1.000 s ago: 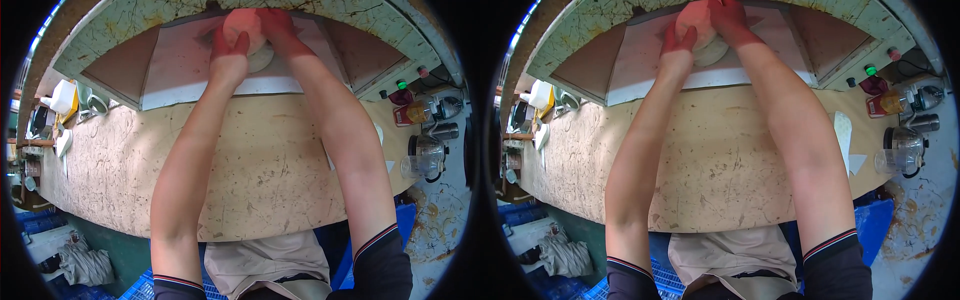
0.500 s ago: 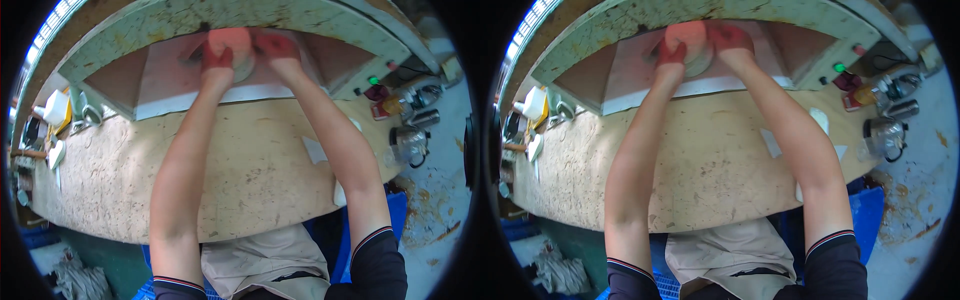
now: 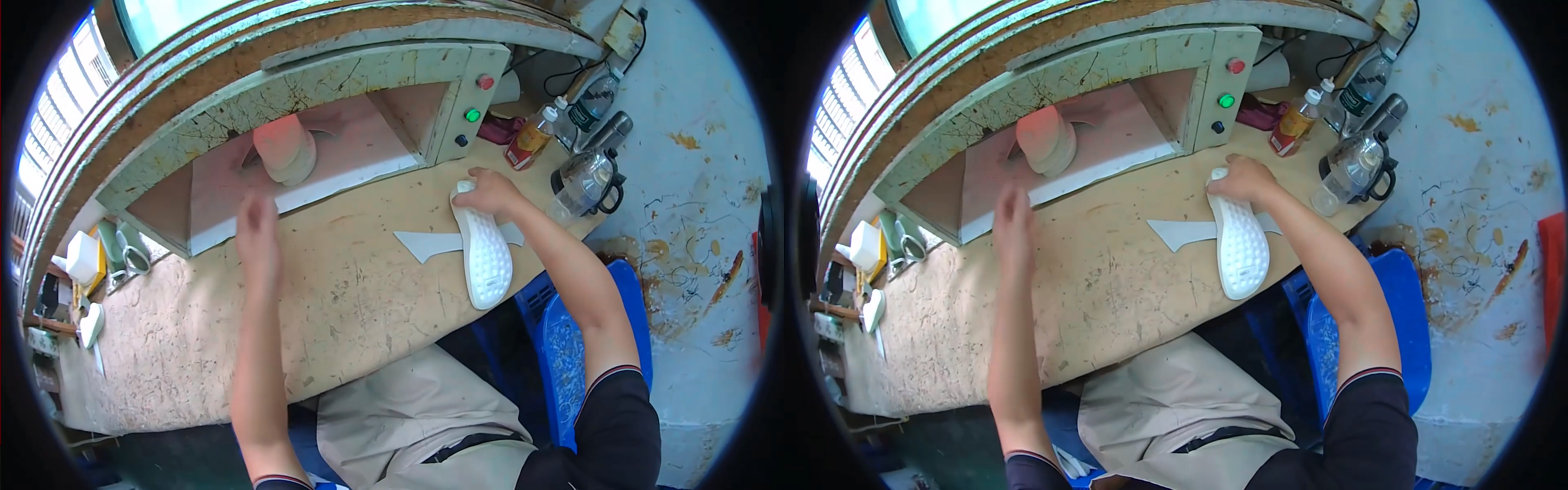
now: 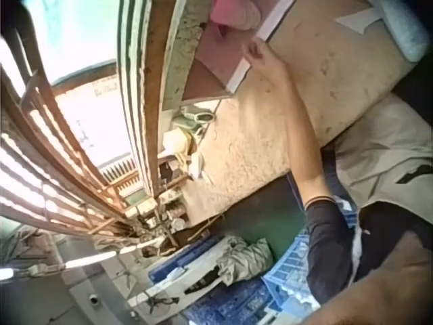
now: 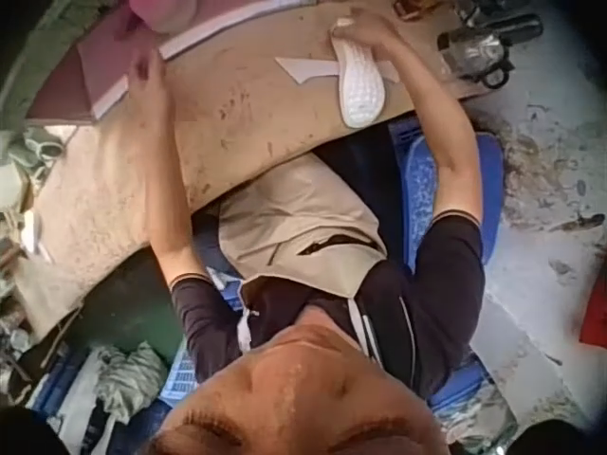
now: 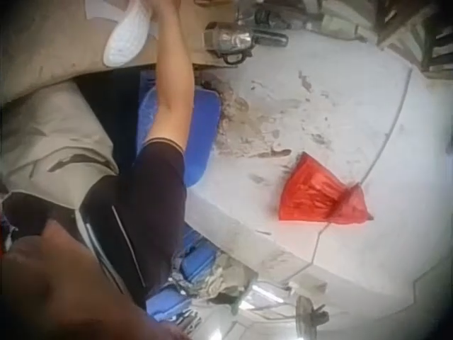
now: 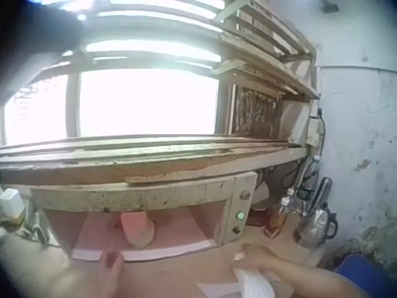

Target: Assembling shoe components by applying heat and attaching soles.

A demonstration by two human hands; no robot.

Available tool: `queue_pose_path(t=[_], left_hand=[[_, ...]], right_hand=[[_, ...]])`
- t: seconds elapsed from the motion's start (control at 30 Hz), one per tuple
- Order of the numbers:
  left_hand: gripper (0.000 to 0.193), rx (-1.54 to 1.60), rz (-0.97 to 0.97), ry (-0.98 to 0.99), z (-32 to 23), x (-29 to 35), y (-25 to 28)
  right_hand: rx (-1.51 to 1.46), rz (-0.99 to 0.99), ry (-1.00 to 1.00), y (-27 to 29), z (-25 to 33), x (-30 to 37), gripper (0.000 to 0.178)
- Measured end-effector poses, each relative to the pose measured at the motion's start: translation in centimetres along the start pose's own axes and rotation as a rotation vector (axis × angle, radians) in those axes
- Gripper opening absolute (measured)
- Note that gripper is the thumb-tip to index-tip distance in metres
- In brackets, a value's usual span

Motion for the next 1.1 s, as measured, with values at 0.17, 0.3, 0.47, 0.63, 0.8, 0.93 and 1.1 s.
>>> queue_pose_path(t=[0.17,0.3,0.47,0.63,0.8,0.93,1.1], left_hand=[[0.041,0.244,0.277,0.199,0.1,20.7,7.3],[0.038,0.704,0.123,0.417,-3.0,27.5,8.9],[0.031,0.461,-0.251,0.091,-5.6,28.1,16.4],[0.024,0.108,-0.275,0.097,-7.1,30.4,22.2],[0.020,-0.268,-0.080,0.038,-5.5,34.6,21.1],[0.019,-0.305,-0.035,-0.024,-4.8,35.3,20.0],[0.021,-0.372,0.028,-0.091,-4.9,35.6,19.5]], right_hand=[[-0.822,0.365,-0.253,4.3,2.1,4.2,0.051],[-1.248,0.312,-0.369,5.4,6.5,12.2,0.048],[-1.665,0.487,-0.484,1.4,12.1,25.8,0.041],[-1.067,0.109,0.412,2.9,12.6,32.4,0.035],[-1.205,0.076,0.805,5.8,14.9,35.5,0.023],[-1.269,0.052,0.819,4.4,15.3,36.8,0.019],[-1.320,0.009,0.813,3.3,15.0,37.5,0.021]])
Point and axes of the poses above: each hand's wrist, its own x-axis away from the middle knuckle, its own y-axis out of the back of the hand, z = x × y, the point moved 3 cm from there along -x, towards the middle knuckle, and after that the axes turned 13 degrees about -z, right-handed, at the moved point
